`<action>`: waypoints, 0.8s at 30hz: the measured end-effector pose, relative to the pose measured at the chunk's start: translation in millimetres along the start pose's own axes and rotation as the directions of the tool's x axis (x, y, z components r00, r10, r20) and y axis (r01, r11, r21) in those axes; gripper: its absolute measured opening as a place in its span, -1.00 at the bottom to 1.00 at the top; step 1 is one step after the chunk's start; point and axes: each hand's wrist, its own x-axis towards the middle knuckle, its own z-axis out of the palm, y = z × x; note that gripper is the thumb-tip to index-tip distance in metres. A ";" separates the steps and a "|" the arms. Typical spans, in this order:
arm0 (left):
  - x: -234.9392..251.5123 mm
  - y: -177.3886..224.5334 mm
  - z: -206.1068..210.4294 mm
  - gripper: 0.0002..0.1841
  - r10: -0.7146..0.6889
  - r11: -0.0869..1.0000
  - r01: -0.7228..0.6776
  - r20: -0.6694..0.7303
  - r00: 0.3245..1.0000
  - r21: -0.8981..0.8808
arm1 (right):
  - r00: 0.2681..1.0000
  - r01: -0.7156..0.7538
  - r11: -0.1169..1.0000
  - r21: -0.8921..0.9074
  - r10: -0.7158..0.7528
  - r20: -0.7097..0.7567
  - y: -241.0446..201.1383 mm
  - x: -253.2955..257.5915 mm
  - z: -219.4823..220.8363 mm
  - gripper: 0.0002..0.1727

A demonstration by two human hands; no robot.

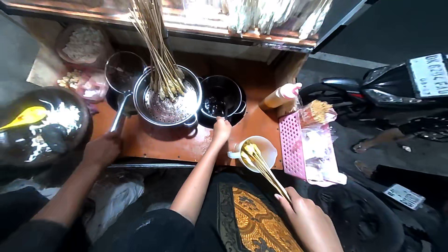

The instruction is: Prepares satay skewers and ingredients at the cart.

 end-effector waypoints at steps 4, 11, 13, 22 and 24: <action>-3.7 -1.9 0.8 -0.65 -0.015 1.000 0.015 0.016 1.000 -0.009 | 1.000 -0.009 1.000 0.002 0.009 -0.013 -0.9 -2.8 3.2 -0.54; 2.7 0.5 -6.6 -0.63 -0.040 0.999 0.038 0.052 0.998 0.033 | 0.998 -0.016 1.000 -0.008 0.016 -0.053 -7.4 -4.1 3.8 -0.54; 2.5 2.2 -11.2 -0.62 -0.012 0.997 0.009 0.042 0.999 0.074 | 0.999 -0.022 1.000 -0.004 0.022 -0.047 -8.4 -3.7 2.9 -0.54; -6.5 -9.2 -18.0 -0.64 0.015 0.978 -0.031 0.079 0.997 0.208 | 0.997 -0.067 0.998 -0.005 0.067 -0.040 -14.0 -7.0 7.2 -0.54; -4.0 -5.6 -17.9 -0.63 0.042 0.968 -0.061 0.082 0.996 0.243 | 0.996 -0.072 0.997 0.009 0.072 -0.047 -14.7 -8.2 9.0 -0.55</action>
